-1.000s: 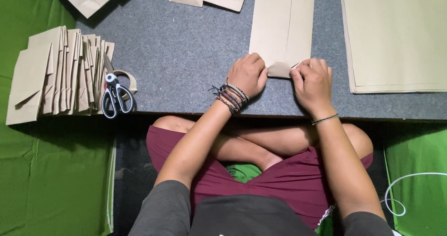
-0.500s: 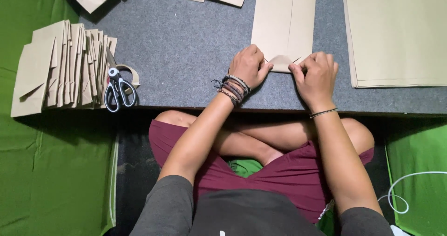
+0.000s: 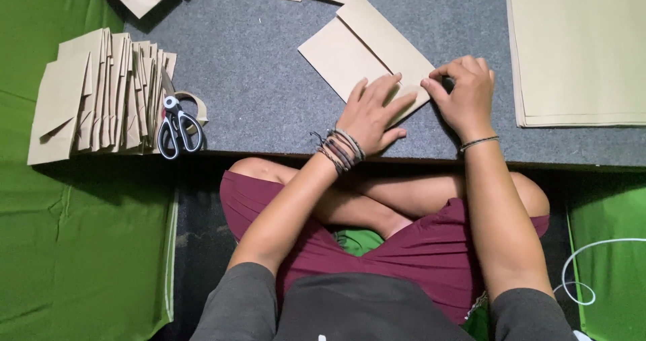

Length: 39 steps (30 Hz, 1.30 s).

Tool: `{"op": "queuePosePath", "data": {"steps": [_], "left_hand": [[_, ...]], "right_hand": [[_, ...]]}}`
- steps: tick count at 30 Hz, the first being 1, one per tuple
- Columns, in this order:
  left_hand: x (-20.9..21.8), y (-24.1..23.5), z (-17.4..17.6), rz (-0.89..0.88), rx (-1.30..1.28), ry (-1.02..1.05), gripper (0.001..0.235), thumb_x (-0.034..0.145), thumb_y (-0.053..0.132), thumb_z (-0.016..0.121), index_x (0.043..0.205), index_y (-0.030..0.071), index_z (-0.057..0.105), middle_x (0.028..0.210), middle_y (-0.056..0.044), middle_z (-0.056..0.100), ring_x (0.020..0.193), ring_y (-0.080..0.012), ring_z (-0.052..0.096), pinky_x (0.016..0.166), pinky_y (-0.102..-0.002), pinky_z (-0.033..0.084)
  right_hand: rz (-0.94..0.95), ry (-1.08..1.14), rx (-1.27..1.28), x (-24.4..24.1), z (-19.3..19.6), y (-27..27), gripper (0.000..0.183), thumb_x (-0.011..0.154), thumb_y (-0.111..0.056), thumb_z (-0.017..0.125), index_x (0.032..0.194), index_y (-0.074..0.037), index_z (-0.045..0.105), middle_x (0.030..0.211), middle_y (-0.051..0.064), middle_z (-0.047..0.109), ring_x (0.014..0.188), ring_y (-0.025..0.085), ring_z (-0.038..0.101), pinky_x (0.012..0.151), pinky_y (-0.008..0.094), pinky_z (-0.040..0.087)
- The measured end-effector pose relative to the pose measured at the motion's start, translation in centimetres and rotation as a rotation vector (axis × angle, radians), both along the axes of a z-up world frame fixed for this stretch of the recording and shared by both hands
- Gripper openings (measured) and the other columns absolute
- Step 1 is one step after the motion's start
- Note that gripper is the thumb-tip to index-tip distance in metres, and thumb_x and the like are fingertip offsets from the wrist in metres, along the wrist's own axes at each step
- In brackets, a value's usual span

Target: Folding and pressing the bottom flaps of paper bags to complete the assembly process.

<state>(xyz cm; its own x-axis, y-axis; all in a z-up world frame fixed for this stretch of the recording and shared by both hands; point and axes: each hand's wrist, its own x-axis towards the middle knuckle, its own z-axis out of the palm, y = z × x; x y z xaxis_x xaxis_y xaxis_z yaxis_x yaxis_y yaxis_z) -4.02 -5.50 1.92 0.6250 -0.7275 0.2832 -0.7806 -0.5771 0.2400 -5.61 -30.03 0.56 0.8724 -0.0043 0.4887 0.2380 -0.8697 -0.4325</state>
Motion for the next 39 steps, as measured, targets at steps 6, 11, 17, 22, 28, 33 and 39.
{"op": "queuePosePath", "data": {"steps": [6,11,17,22,28,33,39], "left_hand": [[-2.5,-1.0,1.4,0.091,0.049,0.205,0.053,0.102,0.051,0.041,0.149,0.028,0.050,0.156,-0.018,0.044,0.145,-0.0327,0.041,0.113,-0.048,0.034],[-6.0,-4.0,-0.8,0.174,-0.086,0.052,0.053,0.100,0.046,0.045,0.145,0.019,0.055,0.146,-0.022,0.048,0.134,-0.0374,0.046,0.096,-0.046,0.041],[-4.1,-3.5,-2.3,0.156,-0.135,0.077,0.043,0.099,0.043,0.048,0.136,0.024,0.059,0.130,-0.013,0.052,0.118,-0.0321,0.052,0.087,-0.043,0.046],[-2.8,-1.4,-0.7,0.093,-0.173,0.126,0.037,0.097,0.048,0.060,0.125,0.024,0.066,0.154,-0.017,0.040,0.149,-0.0397,0.033,0.120,-0.060,0.027],[-2.3,0.1,-0.2,0.159,-0.127,0.249,0.040,0.098,0.049,0.061,0.127,0.023,0.067,0.154,-0.019,0.045,0.151,-0.0411,0.032,0.122,-0.063,0.020],[-2.4,0.4,-0.3,0.117,-0.115,0.219,0.042,0.102,0.052,0.052,0.132,0.025,0.063,0.158,-0.014,0.043,0.153,-0.0358,0.031,0.124,-0.061,0.017],[-2.2,0.6,-0.7,0.082,-0.112,0.221,0.038,0.102,0.050,0.052,0.134,0.031,0.062,0.157,-0.011,0.044,0.152,-0.0360,0.032,0.124,-0.060,0.019]], "right_hand": [[-0.093,-0.034,0.063,-4.6,1.8,1.6,0.010,0.108,-0.014,0.066,0.114,-0.011,0.074,0.111,0.011,0.068,0.109,0.034,0.060,0.098,0.050,0.042],[-0.089,0.108,-0.018,-7.4,2.4,3.9,0.043,0.101,-0.017,0.072,0.138,0.003,0.066,0.140,0.023,0.064,0.137,0.045,0.049,0.114,0.062,0.025],[0.003,0.212,0.046,-6.2,1.8,2.4,0.046,0.101,-0.016,0.067,0.145,-0.001,0.061,0.150,0.019,0.058,0.145,0.043,0.042,0.118,0.064,0.018],[0.051,0.248,0.107,-7.0,2.2,2.6,0.052,0.100,-0.021,0.068,0.147,-0.003,0.058,0.155,0.018,0.052,0.149,0.041,0.036,0.121,0.064,0.013],[0.061,0.210,-0.100,-8.9,1.9,4.8,0.049,0.102,-0.028,0.062,0.149,-0.013,0.059,0.158,0.019,0.049,0.152,0.041,0.034,0.121,0.064,0.010],[0.124,0.111,-0.186,-8.6,0.8,4.7,0.039,0.105,-0.030,0.056,0.141,-0.018,0.066,0.160,0.012,0.052,0.151,0.032,0.041,0.124,0.057,0.015],[0.089,0.094,-0.123,-8.5,0.4,4.5,0.035,0.105,-0.031,0.058,0.134,-0.015,0.071,0.154,0.011,0.058,0.148,0.029,0.047,0.126,0.051,0.017]]}}
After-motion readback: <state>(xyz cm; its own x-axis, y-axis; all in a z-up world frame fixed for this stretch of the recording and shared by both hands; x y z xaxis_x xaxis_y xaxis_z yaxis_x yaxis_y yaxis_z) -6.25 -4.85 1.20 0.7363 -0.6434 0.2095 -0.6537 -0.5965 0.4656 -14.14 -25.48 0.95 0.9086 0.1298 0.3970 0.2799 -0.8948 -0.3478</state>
